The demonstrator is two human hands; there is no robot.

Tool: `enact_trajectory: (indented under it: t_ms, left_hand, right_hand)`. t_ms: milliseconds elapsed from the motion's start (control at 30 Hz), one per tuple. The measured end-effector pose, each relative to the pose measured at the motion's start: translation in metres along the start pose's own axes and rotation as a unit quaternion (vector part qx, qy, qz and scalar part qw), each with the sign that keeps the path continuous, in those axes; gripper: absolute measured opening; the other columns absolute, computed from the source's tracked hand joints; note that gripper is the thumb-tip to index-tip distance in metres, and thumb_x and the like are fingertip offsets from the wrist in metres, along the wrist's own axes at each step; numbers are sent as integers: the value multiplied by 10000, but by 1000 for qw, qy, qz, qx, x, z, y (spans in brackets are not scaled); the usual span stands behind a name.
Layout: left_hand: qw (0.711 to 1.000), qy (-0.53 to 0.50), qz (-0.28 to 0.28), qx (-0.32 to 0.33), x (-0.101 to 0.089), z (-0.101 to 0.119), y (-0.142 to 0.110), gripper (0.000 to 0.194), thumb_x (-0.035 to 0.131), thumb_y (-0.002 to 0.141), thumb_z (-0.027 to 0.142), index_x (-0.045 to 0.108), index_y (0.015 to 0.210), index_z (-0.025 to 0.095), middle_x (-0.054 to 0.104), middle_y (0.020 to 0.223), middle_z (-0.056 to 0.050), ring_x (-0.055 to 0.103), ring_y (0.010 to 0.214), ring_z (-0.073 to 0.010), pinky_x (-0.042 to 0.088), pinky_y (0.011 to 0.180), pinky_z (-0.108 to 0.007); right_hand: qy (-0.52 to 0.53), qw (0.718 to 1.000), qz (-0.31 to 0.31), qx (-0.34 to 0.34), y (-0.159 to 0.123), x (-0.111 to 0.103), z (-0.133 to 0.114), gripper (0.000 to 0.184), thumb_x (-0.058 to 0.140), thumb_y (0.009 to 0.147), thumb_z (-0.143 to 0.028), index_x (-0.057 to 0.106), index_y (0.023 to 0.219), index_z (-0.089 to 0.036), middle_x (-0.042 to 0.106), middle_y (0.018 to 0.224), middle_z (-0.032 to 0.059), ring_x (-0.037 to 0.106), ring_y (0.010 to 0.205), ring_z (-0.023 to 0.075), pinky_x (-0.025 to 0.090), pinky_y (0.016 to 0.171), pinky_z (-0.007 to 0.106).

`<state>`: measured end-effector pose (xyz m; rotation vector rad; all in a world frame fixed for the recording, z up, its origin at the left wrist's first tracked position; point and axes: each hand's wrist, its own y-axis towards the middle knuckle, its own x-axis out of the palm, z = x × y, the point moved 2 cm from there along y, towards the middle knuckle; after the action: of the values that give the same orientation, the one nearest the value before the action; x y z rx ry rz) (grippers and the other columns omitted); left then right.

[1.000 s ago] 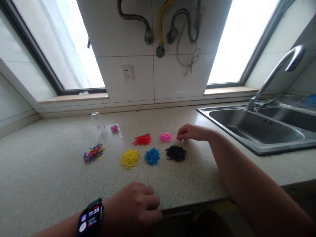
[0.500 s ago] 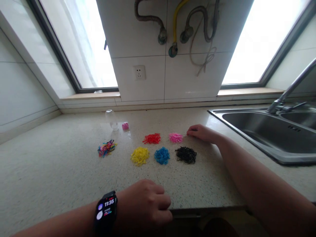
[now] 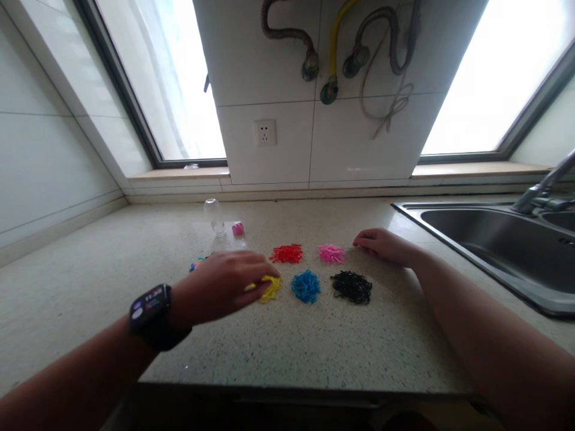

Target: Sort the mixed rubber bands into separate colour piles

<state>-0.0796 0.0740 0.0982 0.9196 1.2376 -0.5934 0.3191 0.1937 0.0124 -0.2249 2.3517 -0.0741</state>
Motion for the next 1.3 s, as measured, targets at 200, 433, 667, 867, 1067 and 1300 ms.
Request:
enact_trajectory:
  t_ms: [200,433,667,867,1067,1300]
  left_hand:
    - [968,60,14,-244,3,-111,-29,316,427,981,356,674,1123,220,682,1028,-46,612,851,-160,447,773,-279]
    - [953,65,-56,-291,25,-165,-59,348,450,931,385,722,1106,259,679,1120,-60,640,894,-191,450,821,-296]
    - [942,43,-105,-317,21,-170,-62,335,515,867,463,760,953,251,730,961,-42,643,853,-185,441,766,-263]
    - [928,38,-124,-348,16,-167,-59,347,535,835,494,762,883,236,735,862,-40,640,764,-175,433,697,-253]
    - [924,42,-121,-360,15,-164,-57,329,544,822,473,756,882,230,727,882,-50,636,782,-189,434,705,-272]
    - [933,28,-89,-348,0,-154,-51,338,525,849,475,726,915,212,724,900,-44,631,774,-171,427,711,-264]
  right_hand:
    - [6,1000,7,6,0,0,-2,401,608,792,-562,690,878,-178,546,646,12,416,510,104,319,467,260]
    - [11,1000,8,9,-3,0,-7,392,610,802,-544,692,885,-169,515,619,0,403,502,99,308,464,253]
    - [8,1000,5,6,0,0,-3,411,604,806,-563,695,894,-172,524,617,4,405,500,102,314,461,254]
    - [17,1000,15,6,1,0,-1,397,626,791,-552,699,882,-172,538,629,10,410,505,102,310,464,255]
    - [22,1000,7,6,2,-1,0,398,629,788,-558,703,888,-180,536,630,9,409,505,103,315,465,256]
    - [19,1000,6,7,3,-1,1,390,616,807,-541,697,901,-171,536,629,5,403,490,94,306,452,249]
